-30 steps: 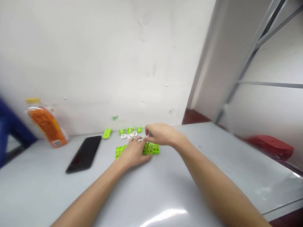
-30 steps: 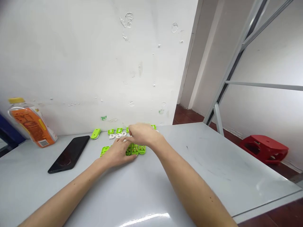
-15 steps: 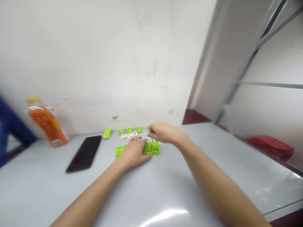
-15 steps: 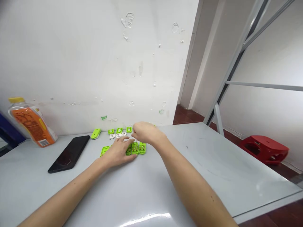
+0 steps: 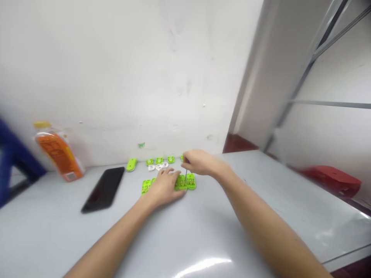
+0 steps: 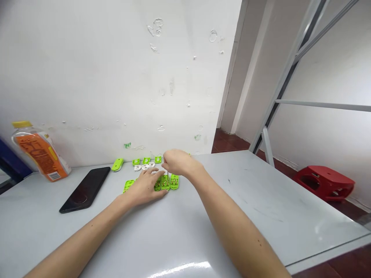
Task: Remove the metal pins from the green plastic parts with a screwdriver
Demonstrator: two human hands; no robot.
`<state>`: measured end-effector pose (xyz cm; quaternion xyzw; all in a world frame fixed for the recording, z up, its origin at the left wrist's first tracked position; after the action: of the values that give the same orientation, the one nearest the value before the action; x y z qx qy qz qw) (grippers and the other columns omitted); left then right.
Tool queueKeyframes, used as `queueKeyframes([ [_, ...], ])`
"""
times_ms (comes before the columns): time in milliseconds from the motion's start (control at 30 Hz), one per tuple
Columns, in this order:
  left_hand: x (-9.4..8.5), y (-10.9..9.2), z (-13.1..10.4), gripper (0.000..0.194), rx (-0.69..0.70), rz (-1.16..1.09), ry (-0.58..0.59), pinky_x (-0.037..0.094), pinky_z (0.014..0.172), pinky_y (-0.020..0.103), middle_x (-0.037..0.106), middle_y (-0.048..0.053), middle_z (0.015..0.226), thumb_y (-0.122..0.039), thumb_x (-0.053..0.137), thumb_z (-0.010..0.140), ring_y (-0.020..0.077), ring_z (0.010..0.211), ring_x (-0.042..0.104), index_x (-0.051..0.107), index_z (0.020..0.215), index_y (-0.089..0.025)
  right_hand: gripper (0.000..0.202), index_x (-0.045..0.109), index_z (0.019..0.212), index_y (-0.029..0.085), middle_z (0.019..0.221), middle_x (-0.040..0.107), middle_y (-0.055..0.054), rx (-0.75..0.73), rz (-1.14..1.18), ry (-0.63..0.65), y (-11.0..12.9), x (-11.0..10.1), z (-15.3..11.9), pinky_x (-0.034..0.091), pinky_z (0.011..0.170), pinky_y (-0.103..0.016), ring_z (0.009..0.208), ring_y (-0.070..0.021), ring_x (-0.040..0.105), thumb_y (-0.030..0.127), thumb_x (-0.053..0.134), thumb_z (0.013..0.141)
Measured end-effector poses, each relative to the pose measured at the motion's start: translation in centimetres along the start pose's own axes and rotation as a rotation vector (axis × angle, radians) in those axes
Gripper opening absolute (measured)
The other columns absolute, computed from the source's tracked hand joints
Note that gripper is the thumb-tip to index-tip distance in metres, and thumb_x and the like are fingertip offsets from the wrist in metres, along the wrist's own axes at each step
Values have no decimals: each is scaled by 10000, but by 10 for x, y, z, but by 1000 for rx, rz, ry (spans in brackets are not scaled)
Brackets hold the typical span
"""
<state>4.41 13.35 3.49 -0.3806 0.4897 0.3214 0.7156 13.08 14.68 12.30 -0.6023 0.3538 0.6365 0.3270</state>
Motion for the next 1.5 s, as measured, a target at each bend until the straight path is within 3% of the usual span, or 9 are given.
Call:
queueKeyframes([
  [167,2,2,0,646,-23,34,10,330,962,431,509,119,1239,-544,526,709,340,1230,338,446,1265,-226,153,595,783,177,722,626,-32,-45,12,33,2,3,0,298,491,-223,601,-122,512,218,449,801],
  [400,1,-1,1,646,-4,39,-3,309,987,427,519,122,1225,-540,522,716,325,1243,333,444,1270,-216,323,595,773,138,694,612,-88,75,-59,-8,-7,4,4,302,501,-251,614,-168,540,373,391,859],
  [600,1,0,1,610,-7,17,-4,346,945,433,539,125,1189,-532,523,717,341,1228,344,467,1237,-217,310,500,1101,205,914,636,-47,-17,-11,4,6,5,-2,353,535,-214,730,-145,566,273,490,799],
  [733,-1,-4,2,607,21,33,-11,322,969,435,555,125,1171,-533,512,726,329,1222,358,471,1235,-203,340,588,894,167,799,638,-79,31,-83,-38,6,-1,0,360,572,-262,703,-188,565,453,412,845],
  [800,-1,-5,2,624,26,52,-15,310,980,433,556,126,1174,-536,511,726,323,1229,352,461,1250,-201,375,601,816,152,751,635,-94,70,-98,-34,2,-1,1,356,575,-273,680,-192,565,409,337,885],
  [967,-2,-5,2,618,27,52,-22,329,955,431,594,109,1118,-532,510,727,328,1221,355,458,1247,-203,279,536,1055,200,962,641,-59,11,-77,-46,5,-4,-2,368,588,-233,788,-166,574,262,473,791],
  [1133,-3,-8,2,609,50,58,-23,295,984,435,607,109,1106,-515,509,736,317,1226,357,457,1253,-197,296,602,829,164,777,644,-83,66,-115,-35,1,-2,-1,355,558,-265,688,-189,576,355,379,859],
  [1333,-3,-7,1,590,32,59,-29,341,943,438,584,118,1150,-527,505,729,339,1215,360,485,1216,-195,289,537,1039,200,945,638,-59,16,-92,-47,5,-5,-4,358,568,-230,773,-169,573,299,519,769],
  [1500,-3,-9,2,599,61,63,-27,304,981,433,610,105,1106,-512,496,742,317,1223,366,452,1253,-202,301,592,847,158,791,640,-94,86,-128,-28,0,-3,-2,360,572,-261,699,-187,580,343,357,881],
])
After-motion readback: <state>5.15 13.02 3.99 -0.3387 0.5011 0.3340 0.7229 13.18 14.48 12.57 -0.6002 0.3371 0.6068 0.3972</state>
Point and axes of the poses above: each hand's wrist, its own z-axis towards the middle knuckle, its own x-axis out of the palm, y = z × x, the point moved 8 cm from there along z, towards the middle knuckle
